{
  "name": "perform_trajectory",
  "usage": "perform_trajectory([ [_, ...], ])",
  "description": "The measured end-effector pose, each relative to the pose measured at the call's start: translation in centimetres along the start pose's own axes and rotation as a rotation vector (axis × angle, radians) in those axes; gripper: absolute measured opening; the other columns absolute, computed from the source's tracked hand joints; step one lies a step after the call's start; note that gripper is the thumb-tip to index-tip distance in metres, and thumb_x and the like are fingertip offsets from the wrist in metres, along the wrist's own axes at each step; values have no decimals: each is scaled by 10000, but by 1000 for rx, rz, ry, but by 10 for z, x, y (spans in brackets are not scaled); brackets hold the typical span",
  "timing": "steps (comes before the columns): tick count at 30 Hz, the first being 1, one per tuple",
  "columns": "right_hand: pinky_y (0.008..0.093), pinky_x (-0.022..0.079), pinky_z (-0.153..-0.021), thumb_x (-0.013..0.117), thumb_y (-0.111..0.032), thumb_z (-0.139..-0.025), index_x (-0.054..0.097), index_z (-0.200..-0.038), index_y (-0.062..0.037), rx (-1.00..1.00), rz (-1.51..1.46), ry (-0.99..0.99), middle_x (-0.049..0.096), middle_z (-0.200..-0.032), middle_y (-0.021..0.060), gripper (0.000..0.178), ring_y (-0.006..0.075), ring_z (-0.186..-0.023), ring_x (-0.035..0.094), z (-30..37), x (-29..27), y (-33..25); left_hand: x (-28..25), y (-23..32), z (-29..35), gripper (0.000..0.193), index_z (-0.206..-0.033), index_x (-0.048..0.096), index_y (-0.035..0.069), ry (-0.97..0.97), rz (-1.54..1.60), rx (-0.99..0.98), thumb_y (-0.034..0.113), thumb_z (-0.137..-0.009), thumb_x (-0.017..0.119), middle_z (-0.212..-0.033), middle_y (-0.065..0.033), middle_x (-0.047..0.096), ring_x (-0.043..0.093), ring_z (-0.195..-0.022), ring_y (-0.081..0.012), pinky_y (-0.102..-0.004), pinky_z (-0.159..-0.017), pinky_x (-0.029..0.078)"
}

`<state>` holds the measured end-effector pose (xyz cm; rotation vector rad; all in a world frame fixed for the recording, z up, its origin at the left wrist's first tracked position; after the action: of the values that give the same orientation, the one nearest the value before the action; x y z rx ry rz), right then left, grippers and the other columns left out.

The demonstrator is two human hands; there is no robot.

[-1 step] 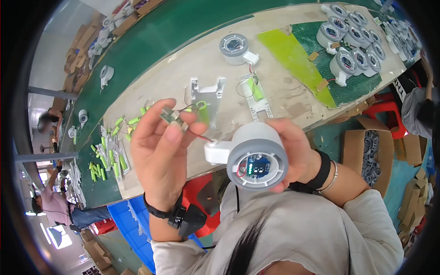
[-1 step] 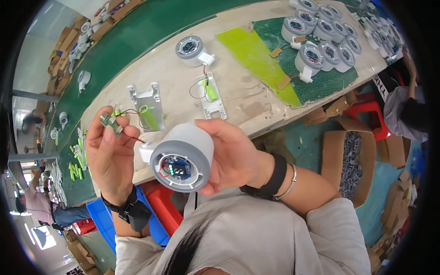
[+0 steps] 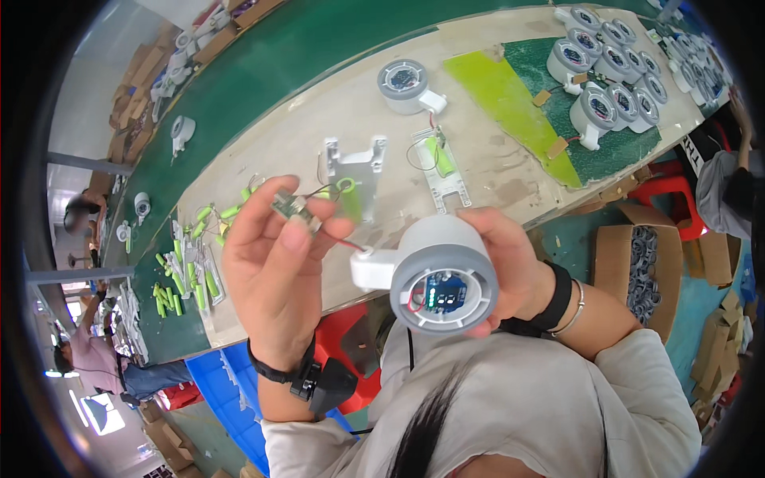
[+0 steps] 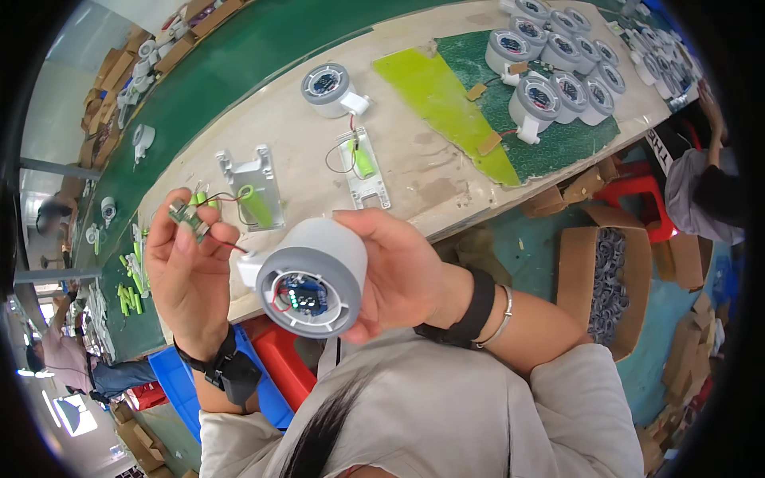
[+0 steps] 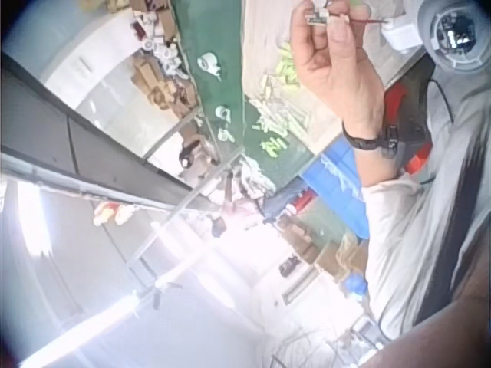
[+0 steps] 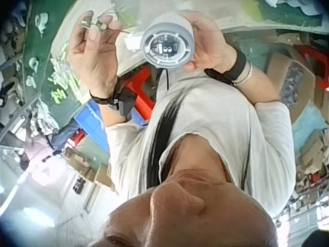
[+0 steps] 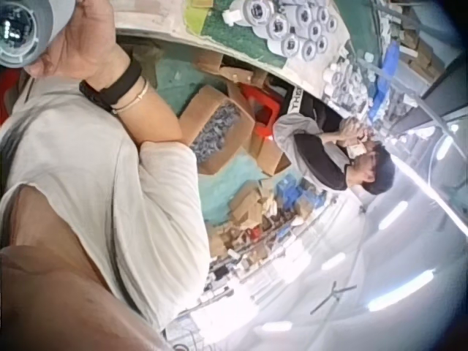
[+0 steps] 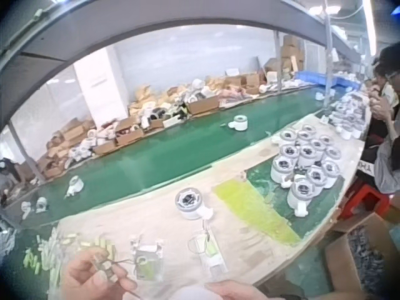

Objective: Manually assembling electronic sensor components at a factory workbench, involving wiring and housing installation.

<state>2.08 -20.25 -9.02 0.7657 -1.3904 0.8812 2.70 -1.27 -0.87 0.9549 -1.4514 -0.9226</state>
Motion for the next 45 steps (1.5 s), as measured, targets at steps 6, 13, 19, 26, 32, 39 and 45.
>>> perform_trajectory([
  [6, 350, 535, -467, 244, -442, -890, 407, -1184, 68, 98, -215, -78, 593, -868, 266, 611, 366, -594, 612, 5, 15, -1, 3, 1, 5, 381, -1154, 460, -23, 3, 41, 72, 79, -804, 571, -931, -164, 603, 619, -779, -244, -342, -723, 511],
  [13, 343, 527, -448, 252, -440, -890, 420, -1161, 76, 90, -46, 123, 591, -843, 269, 607, 363, -569, 608, 6, 25, 2, 8, 5, 10, 394, -1144, 446, -51, -4, 66, 99, 89, -802, 582, -906, -169, 597, 620, -762, -246, -343, -701, 518],
  [19, 331, 532, -447, 270, -432, -892, 414, -1164, 70, 75, -8, 138, 597, -842, 253, 589, 361, -587, 616, 6, 28, 0, 12, 5, 11, 420, -1155, 414, -53, 37, 69, 154, 88, -799, 589, -922, -173, 590, 621, -779, -249, -350, -710, 518],
  [26, 329, 535, -452, 270, -436, -893, 411, -1170, 65, 76, -37, 154, 597, -853, 253, 590, 363, -604, 621, 2, 27, -1, 12, 2, 7, 425, -1166, 413, -53, 91, 73, 200, 85, -802, 582, -937, -183, 588, 622, -768, -241, -351, -736, 513],
  [32, 344, 546, -489, 270, -436, -894, 415, -1181, 44, 102, -230, -102, 603, -868, 240, 577, 367, -628, 623, -2, 18, -2, 7, -2, 1, 394, -1155, 433, -53, 39, 74, 189, 77, -807, 566, -936, -175, 598, 622, -774, -235, -345, -724, 511],
  [39, 361, 555, -525, 262, -447, -899, 393, -1211, 14, 119, -296, -110, 594, -929, 237, 572, 372, -667, 626, -11, 7, -8, 4, -9, -12, 390, -1154, 434, -57, 87, 27, 168, 67, -807, 560, -926, -177, 601, 617, -764, -237, -338, -714, 509],
  [45, 370, 556, -533, 263, -466, -900, 387, -1223, -10, 149, -396, -113, 587, -963, 225, 572, 369, -673, 627, -18, 0, -21, 3, -13, -30, 396, -1155, 432, -60, 58, 3, 121, 74, -806, 565, -930, -178, 597, 614, -762, -239, -336, -706, 509],
])
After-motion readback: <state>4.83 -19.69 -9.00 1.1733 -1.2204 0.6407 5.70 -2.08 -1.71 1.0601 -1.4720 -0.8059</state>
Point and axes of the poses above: each hand's wrist, its own z-axis away from the middle knuckle, its own x-axis out of the palm, y = z × x, the point moved 1 cm from there along -z, towards the middle knuckle
